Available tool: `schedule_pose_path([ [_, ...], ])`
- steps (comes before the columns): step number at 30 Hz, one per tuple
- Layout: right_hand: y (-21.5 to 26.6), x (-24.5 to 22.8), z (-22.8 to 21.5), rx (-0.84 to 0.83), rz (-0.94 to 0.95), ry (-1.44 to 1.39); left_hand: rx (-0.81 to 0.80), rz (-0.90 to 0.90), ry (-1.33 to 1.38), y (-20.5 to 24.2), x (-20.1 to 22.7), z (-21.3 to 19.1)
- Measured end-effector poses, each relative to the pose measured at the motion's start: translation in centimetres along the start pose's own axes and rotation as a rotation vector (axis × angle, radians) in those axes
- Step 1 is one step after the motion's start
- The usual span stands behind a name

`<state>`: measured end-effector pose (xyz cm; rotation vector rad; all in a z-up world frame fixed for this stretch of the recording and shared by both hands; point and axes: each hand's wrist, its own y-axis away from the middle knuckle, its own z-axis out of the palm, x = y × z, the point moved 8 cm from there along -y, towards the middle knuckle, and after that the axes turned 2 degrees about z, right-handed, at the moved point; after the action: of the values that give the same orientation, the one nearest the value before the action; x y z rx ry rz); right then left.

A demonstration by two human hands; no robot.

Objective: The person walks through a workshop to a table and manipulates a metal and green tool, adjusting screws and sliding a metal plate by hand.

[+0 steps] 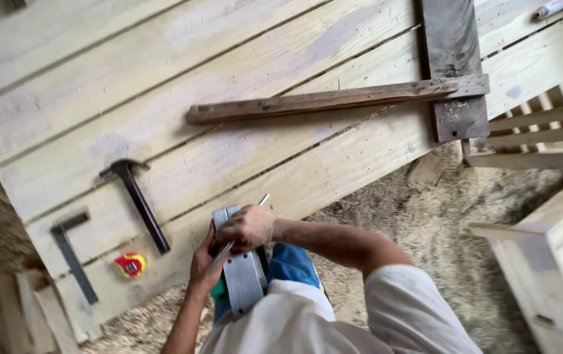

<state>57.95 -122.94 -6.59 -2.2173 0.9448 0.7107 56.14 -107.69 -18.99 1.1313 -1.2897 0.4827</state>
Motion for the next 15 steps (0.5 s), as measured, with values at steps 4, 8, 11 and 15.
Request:
schedule_pose_path([
  [4,-0.4,2.1,2.0,-0.149,-0.092,0.027,-0.002,-0.061,0.107,-0.1,-3.0,-1.0],
  [8,0.9,2.0,1.5,-0.08,0.082,0.086,-0.021,-0.009,0.279,0.1,-2.0,0.0],
  [11,2.1,1.4,-2.3,0.194,0.354,0.062,0.046,0.009,-0.124,-0.4,1.1,-0.6],
  [15,5.1,0.9,-4.2,0.203,0.922,-0.096,0.028,-0.007,-0.297,0.5,5.3,1.1],
])
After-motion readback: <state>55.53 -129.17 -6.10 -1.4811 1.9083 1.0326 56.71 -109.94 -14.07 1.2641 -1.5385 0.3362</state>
